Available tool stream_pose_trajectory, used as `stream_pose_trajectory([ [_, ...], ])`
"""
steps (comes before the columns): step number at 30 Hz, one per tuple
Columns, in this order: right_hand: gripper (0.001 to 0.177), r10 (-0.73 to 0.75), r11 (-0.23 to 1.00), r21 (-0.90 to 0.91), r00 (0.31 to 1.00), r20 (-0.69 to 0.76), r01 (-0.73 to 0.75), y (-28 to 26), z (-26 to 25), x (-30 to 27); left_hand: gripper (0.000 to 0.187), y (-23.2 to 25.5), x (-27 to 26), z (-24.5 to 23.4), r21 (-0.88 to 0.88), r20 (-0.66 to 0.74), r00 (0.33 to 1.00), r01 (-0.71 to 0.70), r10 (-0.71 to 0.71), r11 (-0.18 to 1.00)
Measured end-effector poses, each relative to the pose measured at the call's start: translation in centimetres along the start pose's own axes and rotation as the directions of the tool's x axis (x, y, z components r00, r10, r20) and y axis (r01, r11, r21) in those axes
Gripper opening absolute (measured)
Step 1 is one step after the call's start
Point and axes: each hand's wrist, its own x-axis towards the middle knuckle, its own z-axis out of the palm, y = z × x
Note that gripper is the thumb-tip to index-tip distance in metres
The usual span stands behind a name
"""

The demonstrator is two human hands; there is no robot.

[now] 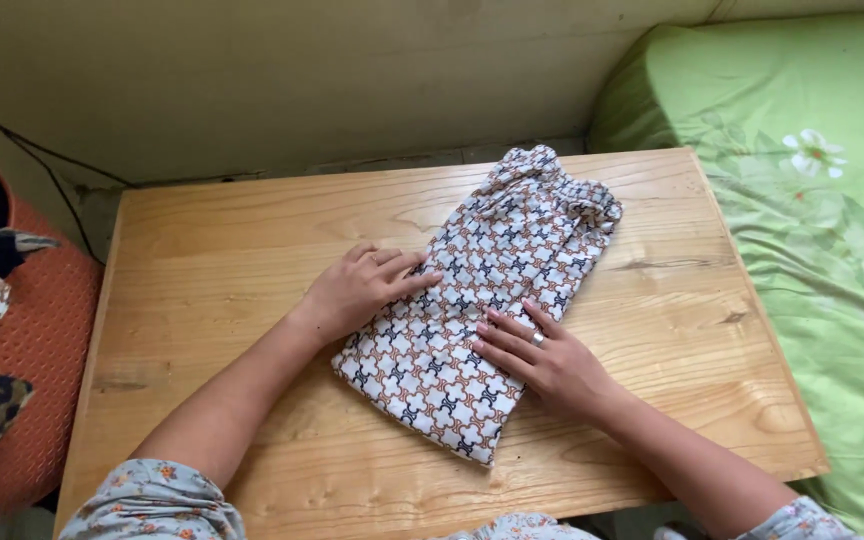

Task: Folding a patterned garment into a neat rectangle on a wooden table

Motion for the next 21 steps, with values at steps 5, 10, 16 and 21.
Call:
stream_pose_trajectory([
  [5, 0.074, 0.043, 0.989, 0.142, 0.997, -0.062, -0.033, -1.3, -1.8, 0.8, 0.083, 1.7, 2.3, -4.1, -0.002, 0.163, 0.984, -0.070, 0.069, 0.998],
  [10, 0.078, 0.026, 0.976, 0.219, 0.992, -0.127, 0.003, -0.6, -1.5, -0.5, 0.083, 2.6, 2.5, -4.2, -0.126, 0.218, 0.969, -0.089, 0.115, 0.988],
  [16, 0.057, 0.350, 0.562, 0.812, 0.935, -0.059, -0.159, 2.4, -2.4, -3.9, 0.044, 2.8, 1.4, -1.6, -0.650, 0.029, 0.997, -0.038, 0.075, 0.759],
  [21, 0.042, 0.582, 0.386, 0.908, 0.807, -0.100, -0.166, 5.8, 2.2, -9.1, 0.026, 4.9, 2.8, -0.3, -0.860, -0.148, 0.981, -0.066, -0.122, 0.506],
])
